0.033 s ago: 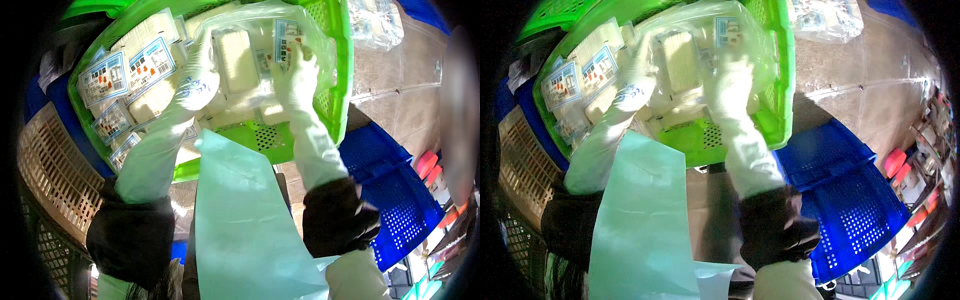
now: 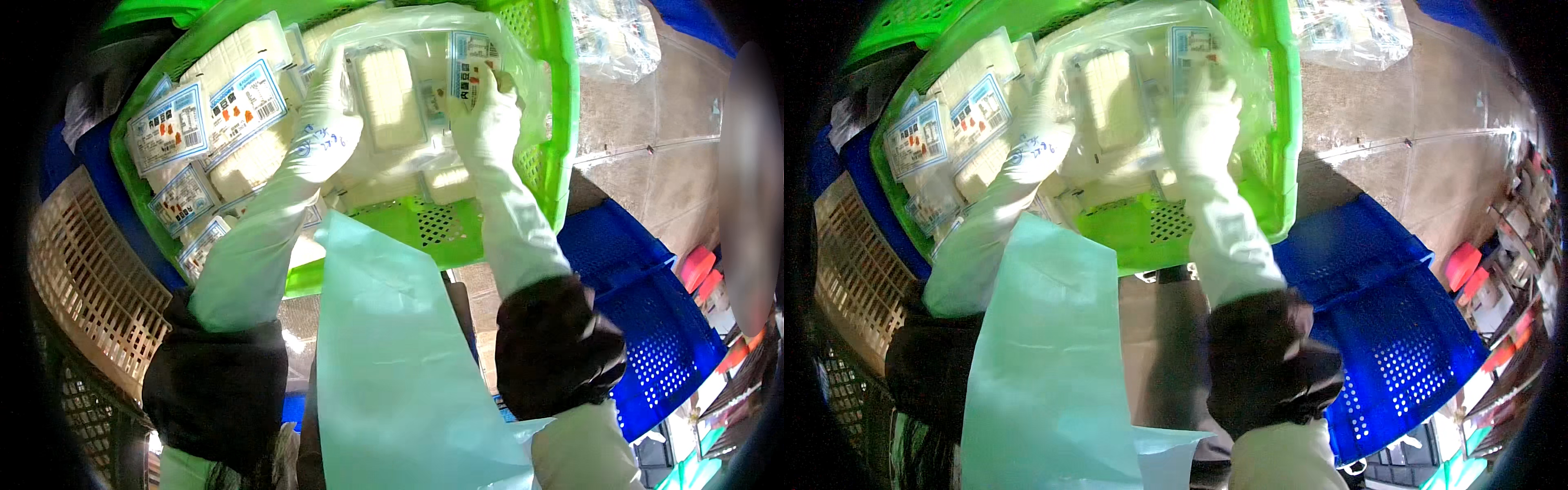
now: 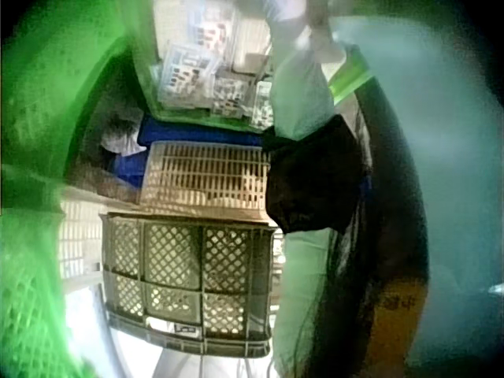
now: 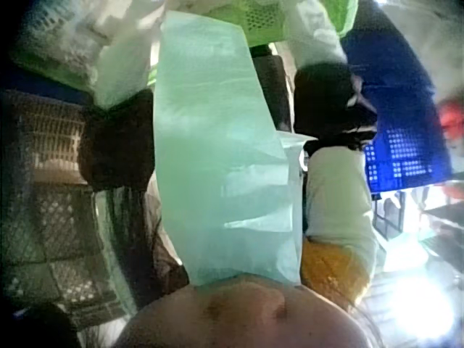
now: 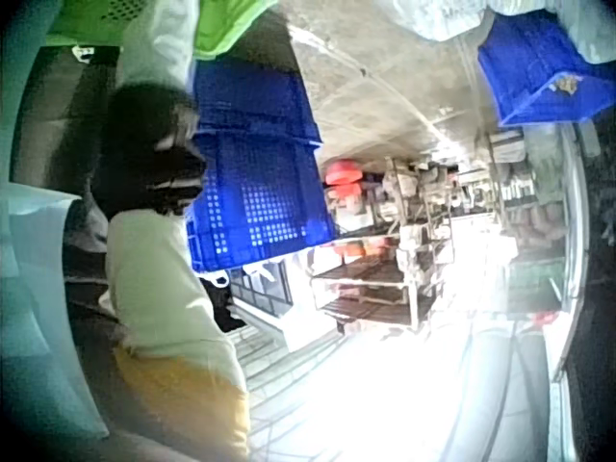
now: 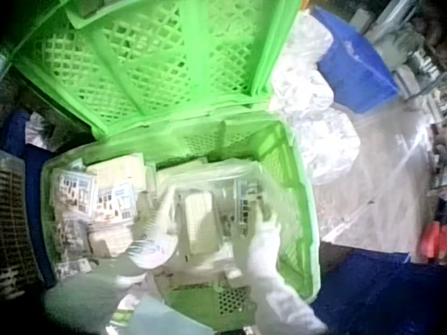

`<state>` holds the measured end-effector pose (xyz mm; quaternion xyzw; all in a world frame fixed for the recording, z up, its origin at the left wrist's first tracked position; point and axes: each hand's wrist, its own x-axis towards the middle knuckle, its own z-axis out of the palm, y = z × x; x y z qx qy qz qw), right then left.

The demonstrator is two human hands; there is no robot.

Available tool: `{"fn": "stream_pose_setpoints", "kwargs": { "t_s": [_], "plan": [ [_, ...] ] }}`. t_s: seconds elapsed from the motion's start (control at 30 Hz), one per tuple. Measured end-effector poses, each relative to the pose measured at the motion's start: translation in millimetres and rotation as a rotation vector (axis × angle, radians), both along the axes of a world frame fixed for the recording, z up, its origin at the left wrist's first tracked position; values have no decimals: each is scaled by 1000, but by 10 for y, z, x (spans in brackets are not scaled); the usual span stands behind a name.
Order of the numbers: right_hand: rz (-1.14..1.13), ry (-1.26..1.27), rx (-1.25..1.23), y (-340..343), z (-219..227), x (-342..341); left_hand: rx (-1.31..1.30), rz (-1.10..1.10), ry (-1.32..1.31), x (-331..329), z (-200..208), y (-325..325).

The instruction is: The person packs individually wrapped food items from a green basket into plastic bags and places them into a blue crate. The person then walks to a table and sorts through a stack of papers.

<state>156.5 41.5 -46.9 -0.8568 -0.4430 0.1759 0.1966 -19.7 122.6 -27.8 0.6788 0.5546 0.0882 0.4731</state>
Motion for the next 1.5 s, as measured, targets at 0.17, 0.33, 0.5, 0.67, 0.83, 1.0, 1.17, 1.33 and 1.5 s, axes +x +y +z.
{"fn": "stream_pose_setpoints", "kwargs": {
  "t_s": [0.17, 0.33, 0.5, 0.67, 0.83, 1.0, 1.17, 1.33, 1.5],
  "plan": [
    [315, -31, -32, 42, -291, 20, -321, 324, -106, 278, -48, -92],
    [721, -77, -246, -456, 474, -529, -155, 121, -443, 609, -485, -46],
    [887, 9, -128, -358, -165, -874, -273, 81, -344, 223, -331, 140],
    [1062, -31, -561, -52, -48, -893, -355, 100, -122, 196, 178, 141],
    [698, 336, -299, -600, 697, -483, -216, -38, -70, -105, -56, 248],
    [-58, 1287, -327, -508, 736, 46, -238, 22, -120, -79, -78, 139],
    [94, 672, -93, -106, 197, 85, -307, 58, -193, -72, -156, 92],
    [883, -129, -507, -729, 84, 18, 114, -123, -20, 35, -275, -49],
    [944, -231, -848, -691, -187, 127, 192, -86, 180, 274, -574, -6]
  ]
}}
